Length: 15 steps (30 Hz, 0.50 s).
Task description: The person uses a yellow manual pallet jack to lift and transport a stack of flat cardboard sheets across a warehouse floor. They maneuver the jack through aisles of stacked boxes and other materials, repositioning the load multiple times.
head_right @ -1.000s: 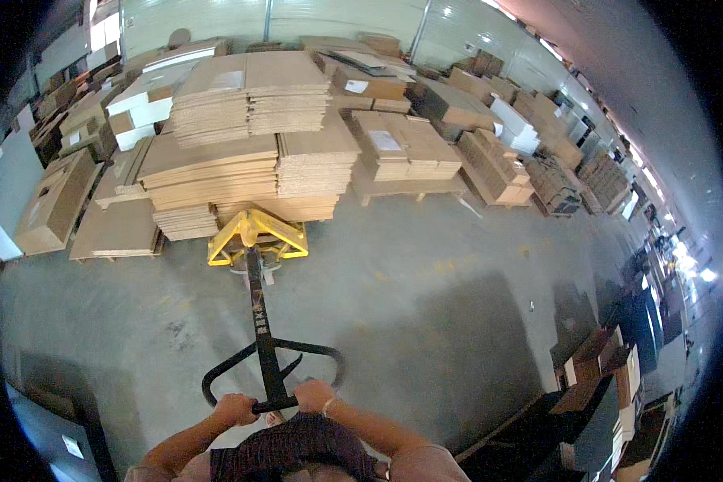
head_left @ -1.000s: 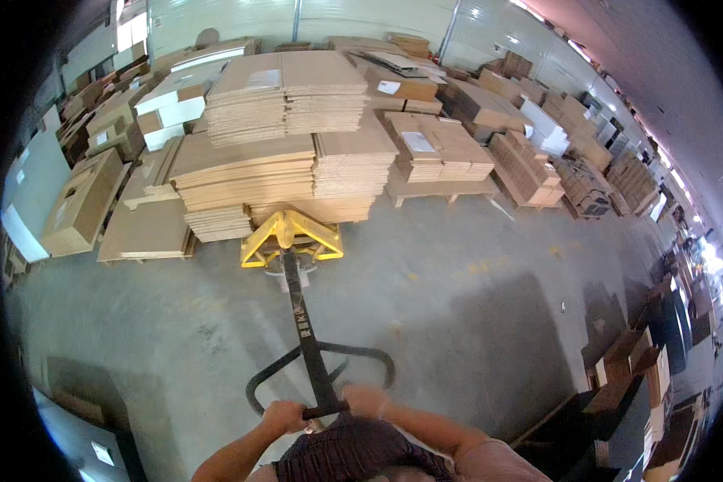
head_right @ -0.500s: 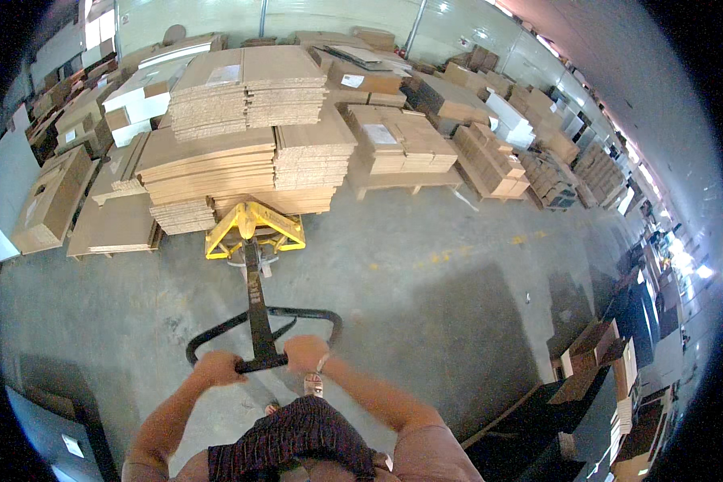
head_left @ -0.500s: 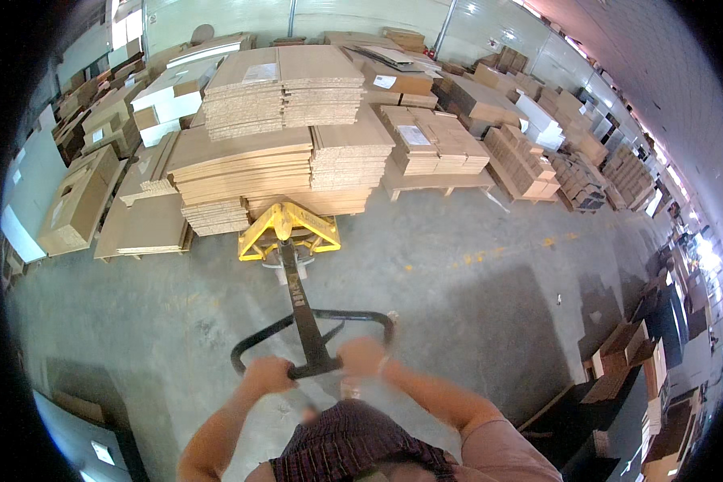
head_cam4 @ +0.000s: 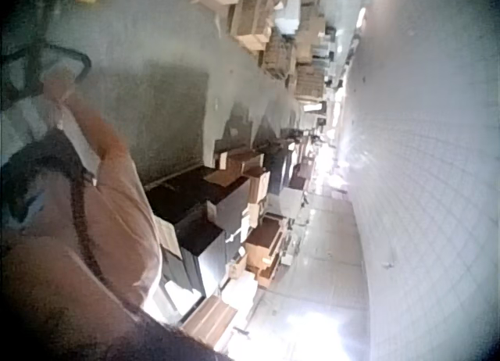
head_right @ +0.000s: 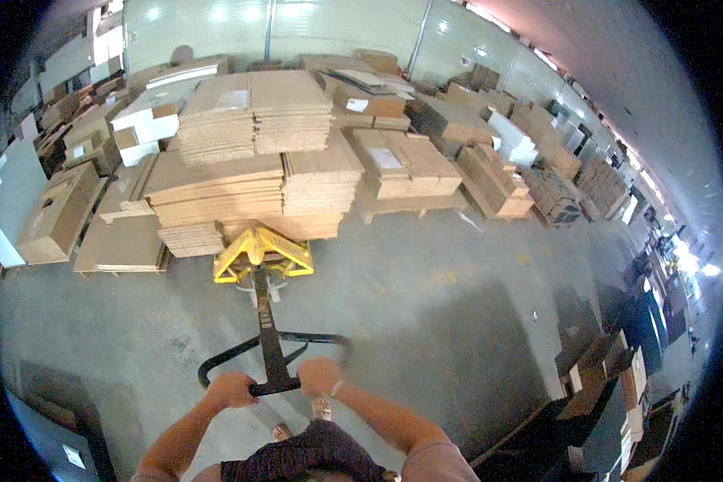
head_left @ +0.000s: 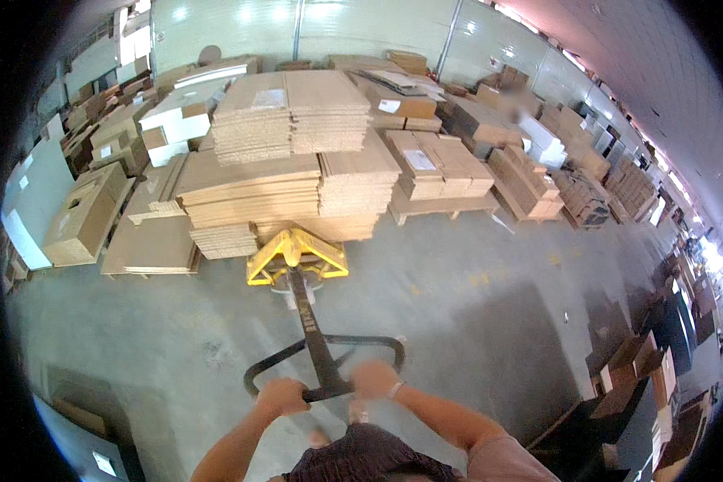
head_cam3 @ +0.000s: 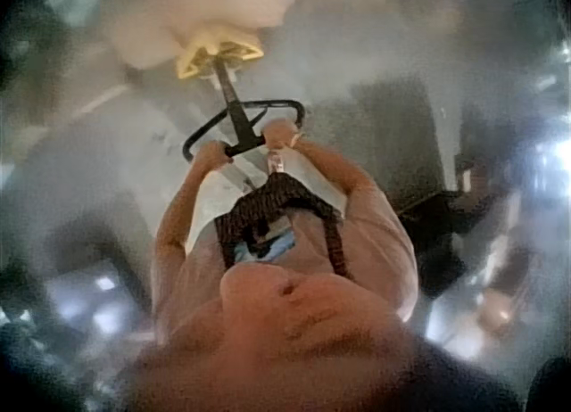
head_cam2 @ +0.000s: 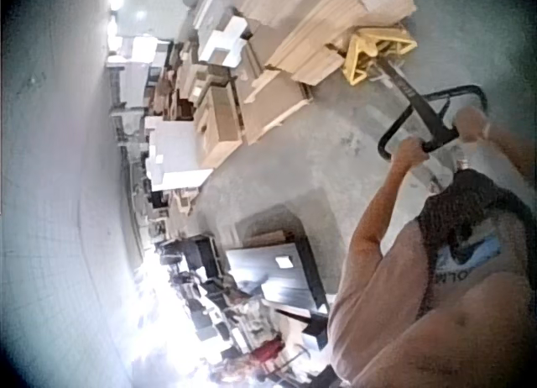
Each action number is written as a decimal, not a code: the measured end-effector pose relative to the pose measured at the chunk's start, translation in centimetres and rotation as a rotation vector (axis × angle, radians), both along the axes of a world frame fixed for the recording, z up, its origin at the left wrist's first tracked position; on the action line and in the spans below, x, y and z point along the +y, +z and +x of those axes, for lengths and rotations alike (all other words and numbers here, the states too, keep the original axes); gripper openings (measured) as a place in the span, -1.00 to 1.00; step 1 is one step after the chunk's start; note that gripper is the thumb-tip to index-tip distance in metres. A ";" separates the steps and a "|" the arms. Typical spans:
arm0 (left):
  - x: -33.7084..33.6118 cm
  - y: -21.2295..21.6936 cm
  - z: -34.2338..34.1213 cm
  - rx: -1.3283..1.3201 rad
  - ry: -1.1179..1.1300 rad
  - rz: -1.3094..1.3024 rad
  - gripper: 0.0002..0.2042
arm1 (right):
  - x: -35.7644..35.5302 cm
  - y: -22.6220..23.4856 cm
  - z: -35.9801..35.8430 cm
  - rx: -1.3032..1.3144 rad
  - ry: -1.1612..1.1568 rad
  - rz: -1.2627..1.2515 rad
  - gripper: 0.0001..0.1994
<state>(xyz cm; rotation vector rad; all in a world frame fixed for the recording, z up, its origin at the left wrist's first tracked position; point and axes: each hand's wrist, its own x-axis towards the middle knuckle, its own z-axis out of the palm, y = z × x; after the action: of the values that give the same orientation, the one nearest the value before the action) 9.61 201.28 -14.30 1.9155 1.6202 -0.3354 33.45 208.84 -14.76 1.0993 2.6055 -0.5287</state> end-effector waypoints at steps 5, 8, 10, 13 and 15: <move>-0.4 0.6 0.3 0.044 0.032 0.076 -0.69 | 0.0 -1.2 -0.2 0.030 -0.017 0.047 -0.78; -0.8 2.0 0.5 0.058 0.073 0.098 -0.70 | 0.3 0.1 -0.5 0.012 -0.034 0.034 -0.76; -0.9 1.8 0.5 0.061 0.073 0.109 -0.71 | 0.1 -0.2 -0.3 0.015 -0.039 0.035 -0.75; -1.7 2.2 0.4 0.046 0.088 0.190 -0.73 | 0.4 -1.0 -0.3 -0.007 -0.013 0.037 -0.75; -1.9 1.9 0.3 0.040 0.095 0.230 -0.71 | 0.3 -0.5 -0.5 -0.014 -0.008 0.027 -0.76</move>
<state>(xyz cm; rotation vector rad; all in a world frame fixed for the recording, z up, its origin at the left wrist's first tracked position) 9.92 199.34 -12.39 2.0005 1.8370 -0.1544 33.00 209.15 -15.30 1.1175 2.6047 -0.4874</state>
